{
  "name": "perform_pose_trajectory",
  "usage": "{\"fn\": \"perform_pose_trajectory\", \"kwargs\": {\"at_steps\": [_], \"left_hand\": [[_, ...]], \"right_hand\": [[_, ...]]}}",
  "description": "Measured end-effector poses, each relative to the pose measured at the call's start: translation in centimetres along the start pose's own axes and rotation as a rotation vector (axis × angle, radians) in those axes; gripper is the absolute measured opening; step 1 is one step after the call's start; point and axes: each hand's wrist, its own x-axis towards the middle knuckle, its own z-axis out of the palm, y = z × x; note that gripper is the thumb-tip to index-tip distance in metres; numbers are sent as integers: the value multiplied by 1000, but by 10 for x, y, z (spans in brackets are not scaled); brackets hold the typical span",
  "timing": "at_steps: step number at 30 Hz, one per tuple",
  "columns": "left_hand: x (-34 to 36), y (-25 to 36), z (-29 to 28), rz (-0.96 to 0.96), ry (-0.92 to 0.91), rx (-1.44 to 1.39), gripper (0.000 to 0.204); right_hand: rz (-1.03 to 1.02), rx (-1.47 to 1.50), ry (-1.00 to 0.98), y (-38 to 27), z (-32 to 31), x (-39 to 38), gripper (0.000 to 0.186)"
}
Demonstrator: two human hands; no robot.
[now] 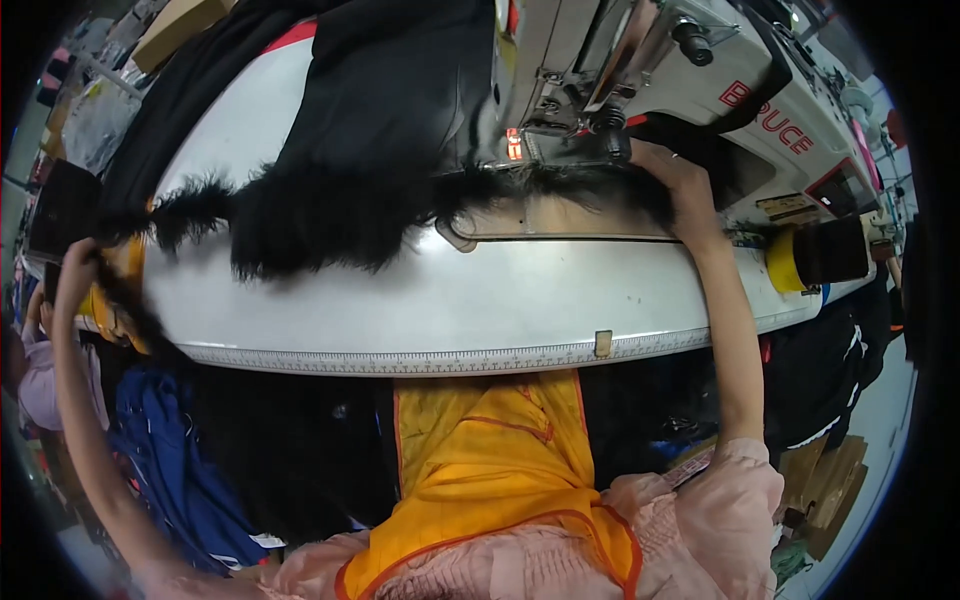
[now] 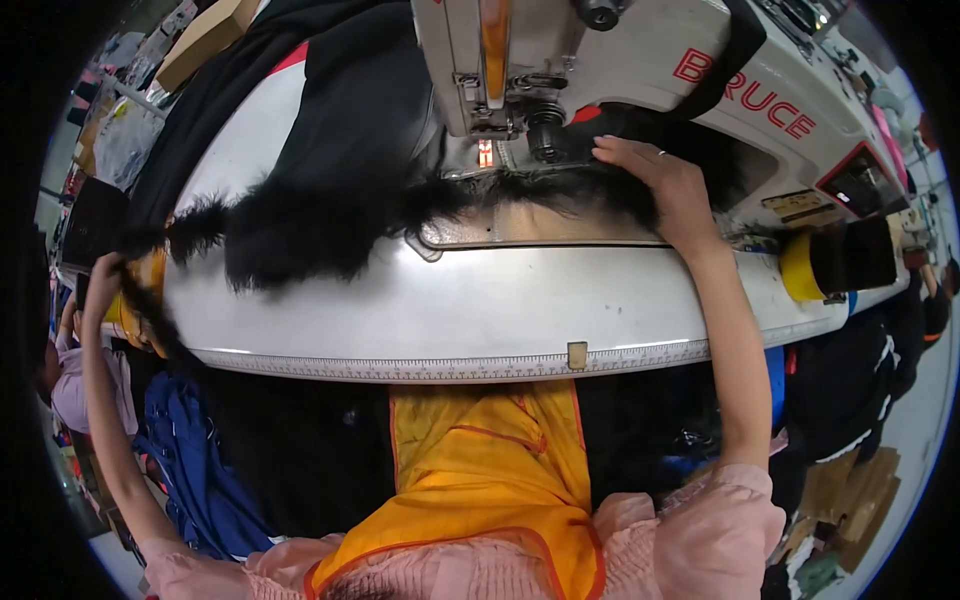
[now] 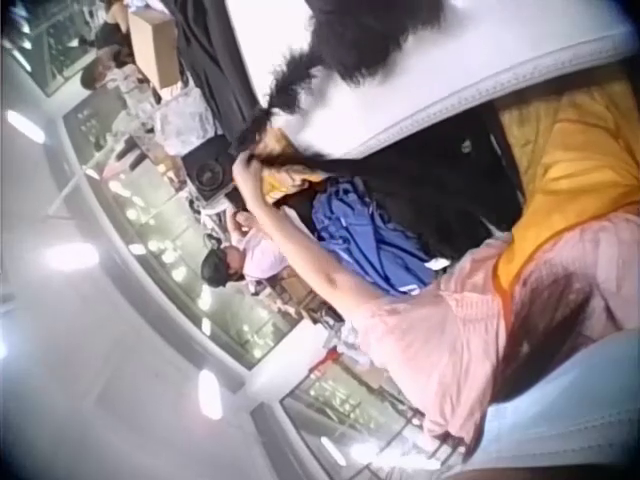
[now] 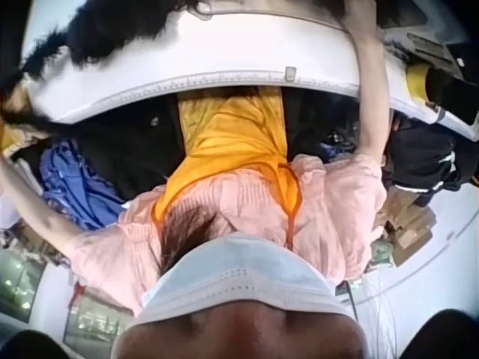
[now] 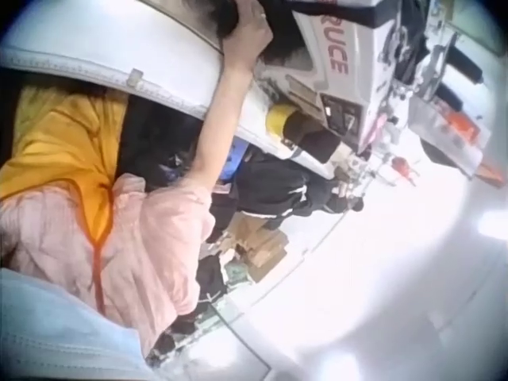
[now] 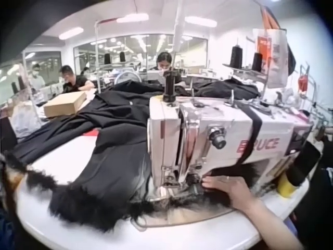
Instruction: Sewing black faux fur trim onto a black garment using an industrial sewing machine.
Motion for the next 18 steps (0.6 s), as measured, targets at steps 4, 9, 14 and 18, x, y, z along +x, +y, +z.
{"fn": "perform_pose_trajectory", "kwargs": {"at_steps": [4, 9, 14, 18], "left_hand": [[19, 10, -66, -45, 236, -201, 27], [-2, 414, 33, 924, 207, -251, 48], [33, 462, 118, 844, 213, -419, 60], [59, 391, 90, 684, 63, 74, 73]], "right_hand": [[-17, -273, -236, -27, -19, 7, 50], [-119, -317, -272, -46, 19, 29, 46], [-241, -526, -201, -31, 19, 21, 47], [-195, -604, -296, -59, 16, 7, 39]]}}
